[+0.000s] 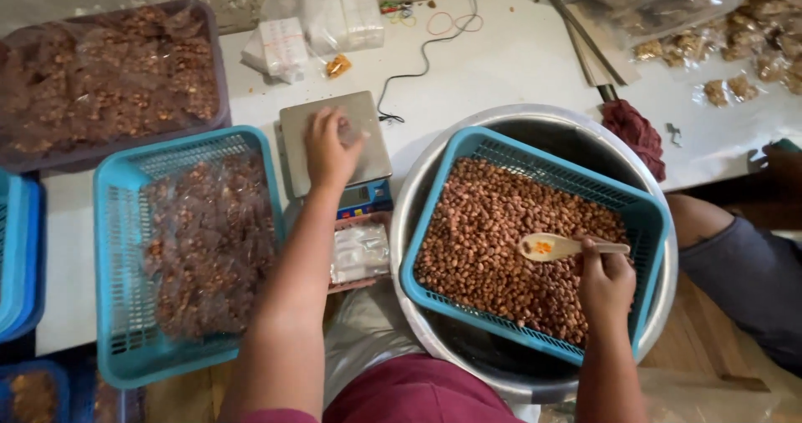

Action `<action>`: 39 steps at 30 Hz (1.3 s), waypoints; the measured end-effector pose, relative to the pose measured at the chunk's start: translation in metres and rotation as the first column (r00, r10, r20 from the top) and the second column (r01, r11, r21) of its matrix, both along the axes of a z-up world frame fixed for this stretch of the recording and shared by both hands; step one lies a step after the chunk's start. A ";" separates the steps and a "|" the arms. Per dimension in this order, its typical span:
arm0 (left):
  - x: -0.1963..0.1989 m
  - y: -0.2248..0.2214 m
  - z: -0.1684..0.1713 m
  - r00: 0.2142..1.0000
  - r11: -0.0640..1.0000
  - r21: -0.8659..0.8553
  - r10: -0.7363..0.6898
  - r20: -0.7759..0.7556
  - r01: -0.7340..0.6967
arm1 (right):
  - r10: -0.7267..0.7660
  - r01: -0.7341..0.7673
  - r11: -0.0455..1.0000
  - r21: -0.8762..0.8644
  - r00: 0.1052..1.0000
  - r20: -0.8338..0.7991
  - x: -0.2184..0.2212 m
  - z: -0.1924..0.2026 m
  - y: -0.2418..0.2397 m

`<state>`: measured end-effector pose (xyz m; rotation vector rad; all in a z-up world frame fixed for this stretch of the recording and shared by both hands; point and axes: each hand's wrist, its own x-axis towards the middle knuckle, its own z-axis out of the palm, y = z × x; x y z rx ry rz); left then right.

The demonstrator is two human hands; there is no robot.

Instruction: Weighing roasted nuts on a digital scale and filling them into small plastic bags for packaging.

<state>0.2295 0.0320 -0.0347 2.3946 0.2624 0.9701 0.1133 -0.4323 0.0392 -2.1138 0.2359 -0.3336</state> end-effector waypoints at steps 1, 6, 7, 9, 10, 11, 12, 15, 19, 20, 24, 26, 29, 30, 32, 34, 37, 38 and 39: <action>-0.014 -0.009 0.011 1.000 1.000 -0.003 -0.015 -0.001 0.015 | -0.015 0.015 1.000 -0.003 1.000 -0.001 -0.002 0.009 0.007; -0.048 -0.021 -0.055 0.992 0.999 -0.025 0.051 0.120 -0.048 | 0.021 -0.026 0.977 0.212 0.999 0.025 -0.004 0.031 0.027; -0.052 -0.032 -0.044 0.992 0.999 -0.024 0.043 0.122 -0.041 | 0.014 -0.019 0.977 0.213 1.000 0.028 -0.004 0.032 0.028; -0.063 -0.053 -0.023 0.948 0.853 -0.504 0.037 0.316 0.134 | 0.059 -0.068 0.962 0.264 0.997 0.042 -0.005 0.036 0.030; -0.072 -0.068 -0.004 0.949 0.853 -0.505 0.034 0.314 0.136 | 0.055 -0.064 0.962 0.264 0.998 0.040 -0.006 0.040 0.031; -0.081 -0.083 0.014 0.912 0.409 -0.830 -0.016 0.410 0.380 | 0.070 -0.081 0.971 0.227 0.996 0.058 -0.006 0.043 0.032; -0.090 -0.098 0.033 0.860 -0.180 -0.846 0.000 0.511 0.502 | 0.085 -0.098 0.977 0.189 0.993 0.076 -0.007 0.046 0.033; -0.126 -0.135 0.107 0.778 -0.012 -0.859 -0.419 0.468 0.511 | 0.103 -0.115 0.986 0.118 0.990 0.098 -0.008 0.050 0.033; -0.152 -0.164 0.105 0.571 0.277 -0.771 -0.810 0.134 0.574 | 0.112 -0.125 0.983 0.135 0.989 0.101 -0.014 0.076 0.048; -0.156 -0.171 0.094 0.459 0.264 -0.814 -0.888 0.004 0.518 | 0.129 -0.143 0.981 0.130 0.986 0.110 -0.016 0.082 0.050; -0.158 -0.188 0.080 0.314 0.280 -0.846 -0.939 -0.141 0.454 | 0.173 -0.187 0.977 0.102 0.976 0.135 -0.020 0.094 0.054; -0.156 -0.187 0.085 0.324 0.292 -0.840 -0.934 -0.148 0.458 | 0.179 -0.191 0.978 0.082 0.974 0.141 -0.018 0.093 0.051; -0.152 -0.184 0.086 0.315 0.288 -0.838 -0.937 -0.148 0.463 | 0.208 -0.226 0.969 0.105 0.965 0.158 -0.016 0.094 0.049; -0.151 -0.183 0.085 0.291 0.269 -0.844 -0.946 -0.141 0.465 | 0.225 -0.250 0.957 0.147 0.960 0.166 -0.015 0.093 0.049; -0.152 -0.184 0.081 0.296 0.272 -0.838 -0.945 -0.139 0.474 | 0.209 -0.229 0.966 0.122 0.965 0.157 -0.017 0.098 0.054; -0.151 -0.183 0.079 0.302 0.276 -0.828 -0.943 -0.136 0.489 | 0.194 -0.210 0.973 0.097 0.969 0.156 -0.015 0.100 0.057; -0.154 -0.181 0.083 0.316 0.278 -0.847 -0.938 -0.139 0.453 | 0.179 -0.199 0.973 0.114 0.970 0.167 -0.013 0.096 0.054; -0.154 -0.181 0.088 0.307 0.303 -0.843 -0.936 -0.174 0.445 | 0.176 -0.188 0.974 0.127 0.979 0.098 -0.013 0.093 0.051; -0.152 -0.180 0.093 0.299 0.328 -0.838 -0.931 -0.208 0.437 | 0.176 -0.179 0.974 0.139 0.984 0.030 -0.010 0.091 0.048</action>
